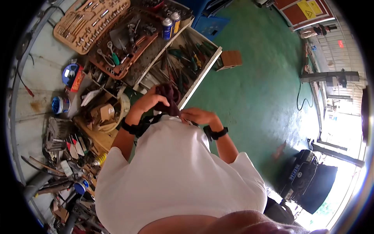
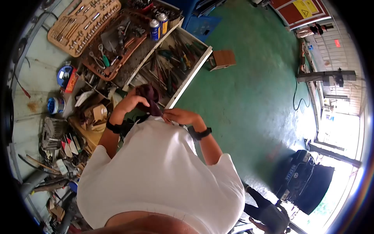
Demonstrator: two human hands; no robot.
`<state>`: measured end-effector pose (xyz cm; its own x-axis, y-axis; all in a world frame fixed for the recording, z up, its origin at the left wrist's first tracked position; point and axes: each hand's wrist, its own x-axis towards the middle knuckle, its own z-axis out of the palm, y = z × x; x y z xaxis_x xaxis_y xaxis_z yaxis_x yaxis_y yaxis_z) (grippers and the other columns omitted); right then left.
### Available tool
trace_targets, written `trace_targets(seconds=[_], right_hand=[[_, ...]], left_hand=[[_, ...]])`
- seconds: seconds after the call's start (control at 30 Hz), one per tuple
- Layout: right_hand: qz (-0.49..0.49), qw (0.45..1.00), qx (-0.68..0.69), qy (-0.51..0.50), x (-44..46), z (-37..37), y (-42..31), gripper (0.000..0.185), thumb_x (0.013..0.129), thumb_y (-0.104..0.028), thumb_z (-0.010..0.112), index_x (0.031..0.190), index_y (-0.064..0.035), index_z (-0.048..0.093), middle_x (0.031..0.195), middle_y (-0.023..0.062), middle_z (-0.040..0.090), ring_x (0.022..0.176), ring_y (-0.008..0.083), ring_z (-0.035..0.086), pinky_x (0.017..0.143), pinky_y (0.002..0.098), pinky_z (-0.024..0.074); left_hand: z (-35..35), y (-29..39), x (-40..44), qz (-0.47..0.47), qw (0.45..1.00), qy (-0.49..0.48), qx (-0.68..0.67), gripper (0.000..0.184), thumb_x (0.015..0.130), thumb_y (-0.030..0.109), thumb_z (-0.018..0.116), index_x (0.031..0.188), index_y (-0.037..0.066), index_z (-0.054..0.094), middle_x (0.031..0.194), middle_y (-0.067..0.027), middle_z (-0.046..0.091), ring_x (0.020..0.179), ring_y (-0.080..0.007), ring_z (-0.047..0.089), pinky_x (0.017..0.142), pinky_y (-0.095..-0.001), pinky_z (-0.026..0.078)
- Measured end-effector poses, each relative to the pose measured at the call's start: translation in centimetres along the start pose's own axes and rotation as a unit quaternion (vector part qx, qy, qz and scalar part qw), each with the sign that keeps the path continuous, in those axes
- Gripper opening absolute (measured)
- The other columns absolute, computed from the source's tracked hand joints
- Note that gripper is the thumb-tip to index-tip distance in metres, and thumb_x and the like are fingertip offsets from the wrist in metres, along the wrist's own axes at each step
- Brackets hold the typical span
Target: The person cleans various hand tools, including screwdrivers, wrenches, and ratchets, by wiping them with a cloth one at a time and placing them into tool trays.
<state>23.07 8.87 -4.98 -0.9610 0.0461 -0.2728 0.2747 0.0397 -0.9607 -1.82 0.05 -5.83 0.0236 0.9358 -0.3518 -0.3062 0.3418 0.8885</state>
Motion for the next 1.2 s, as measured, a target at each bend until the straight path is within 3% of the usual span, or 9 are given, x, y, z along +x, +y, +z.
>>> trace_targets(seconds=[0.07, 0.17, 0.37, 0.53, 0.77, 0.8, 0.93, 1.03, 1.2], right_hand=[[0.035, 0.998, 0.036, 0.030, -1.3, -0.2, 1.1, 0.030, 0.105, -0.023, 0.042, 0.086, -0.0032, 0.054, 0.073, 0.0005, 0.052, 0.069, 0.0118, 0.047, 0.066, 0.0288, 0.0417], [0.081, 0.992, 0.070, 0.069, -3.2, -0.7, 1.7, 0.030, 0.104, -0.023, 0.045, 0.085, -0.0026, 0.056, 0.071, 0.0013, 0.053, 0.067, 0.0132, 0.049, 0.065, 0.0314, 0.0433], [0.112, 0.969, -0.140, 0.171, -3.7, 0.4, 1.4, 0.029, 0.100, -0.024, 0.051, 0.085, -0.0012, 0.060, 0.068, 0.0097, 0.058, 0.062, 0.0213, 0.054, 0.061, 0.0354, 0.0448], [0.081, 0.955, -0.187, 0.216, -3.4, 0.8, 1.7, 0.030, 0.099, -0.027, 0.050, 0.088, -0.0008, 0.060, 0.072, 0.0175, 0.059, 0.064, 0.0305, 0.055, 0.064, 0.0383, 0.0461], [0.107, 0.918, -0.017, 0.382, -2.6, 2.1, 3.5, 0.027, 0.100, -0.022, 0.052, 0.087, -0.0009, 0.063, 0.067, 0.0042, 0.053, 0.062, 0.0134, 0.048, 0.058, 0.0300, 0.0401], [0.135, 0.908, 0.062, 0.392, -2.6, 2.5, 3.4, 0.029, 0.102, -0.023, 0.051, 0.086, -0.0010, 0.062, 0.067, -0.0031, 0.048, 0.064, 0.0049, 0.043, 0.056, 0.0254, 0.0364], [0.100, 0.908, 0.119, 0.388, -2.5, 3.6, 4.0, 0.031, 0.103, -0.024, 0.049, 0.085, -0.0031, 0.063, 0.064, -0.0036, 0.048, 0.060, 0.0030, 0.039, 0.053, 0.0228, 0.0307], [0.069, 0.936, 0.184, 0.293, -2.4, 4.8, 4.6, 0.036, 0.104, -0.028, 0.049, 0.086, -0.0011, 0.063, 0.058, -0.0055, 0.043, 0.054, 0.0046, 0.035, 0.050, 0.0234, 0.0269], [0.101, 0.899, 0.270, 0.330, -2.6, 6.4, 4.5, 0.039, 0.104, -0.031, 0.048, 0.086, -0.0004, 0.062, 0.055, -0.0067, 0.038, 0.053, 0.0050, 0.031, 0.051, 0.0235, 0.0250]], left_hand=[[0.2, 2.4, 0.8, -0.004, 0.988, -0.122, 0.099, 0.027, 0.079, 0.007, 0.069, 0.105, 0.002, 0.065, 0.101, -0.0023, 0.067, 0.094, -0.0133, 0.057, 0.088, -0.0285, 0.045], [1.9, 2.6, 1.5, 0.041, 0.974, -0.112, 0.195, 0.028, 0.091, 0.020, 0.065, 0.108, -0.001, 0.064, 0.095, -0.0055, 0.068, 0.089, -0.0143, 0.058, 0.087, -0.0295, 0.046], [2.9, 0.5, 4.3, 0.130, 0.837, -0.126, 0.516, 0.056, 0.097, 0.043, 0.054, 0.076, -0.009, 0.060, 0.080, -0.0313, 0.062, 0.081, -0.0485, 0.059, 0.072, -0.0513, 0.048], [2.4, -0.2, 6.7, 0.089, 0.861, -0.120, 0.487, 0.049, 0.097, 0.039, 0.055, 0.085, -0.008, 0.062, 0.079, -0.0291, 0.062, 0.082, -0.0467, 0.060, 0.070, -0.0486, 0.048], [3.6, -0.8, 8.3, 0.307, 0.905, 0.071, 0.287, 0.019, 0.097, 0.018, 0.059, 0.097, 0.000, 0.062, 0.080, -0.0211, 0.065, 0.077, -0.0431, 0.062, 0.064, -0.0415, 0.049], [3.6, -0.7, 8.1, 0.301, 0.906, 0.061, 0.292, 0.019, 0.097, 0.018, 0.059, 0.097, 0.000, 0.062, 0.080, -0.0211, 0.065, 0.077, -0.0431, 0.062, 0.064, -0.0415, 0.049], [2.7, -0.6, 8.0, 0.268, 0.914, 0.007, 0.305, 0.026, 0.096, 0.026, 0.062, 0.099, 0.001, 0.064, 0.079, -0.0192, 0.066, 0.076, -0.0405, 0.064, 0.065, -0.0400, 0.050], [1.9, 0.3, 7.8, 0.186, 0.894, -0.181, 0.365, 0.046, 0.088, 0.042, 0.072, 0.100, -0.001, 0.062, 0.072, -0.0167, 0.063, 0.062, -0.0257, 0.058, 0.063, -0.0362, 0.047], [-0.6, -0.1, 8.1, 0.264, 0.806, -0.300, 0.437, 0.041, 0.079, 0.031, 0.079, 0.103, 0.001, 0.064, 0.088, -0.0144, 0.066, 0.081, -0.0345, 0.066, 0.071, -0.0395, 0.051]])
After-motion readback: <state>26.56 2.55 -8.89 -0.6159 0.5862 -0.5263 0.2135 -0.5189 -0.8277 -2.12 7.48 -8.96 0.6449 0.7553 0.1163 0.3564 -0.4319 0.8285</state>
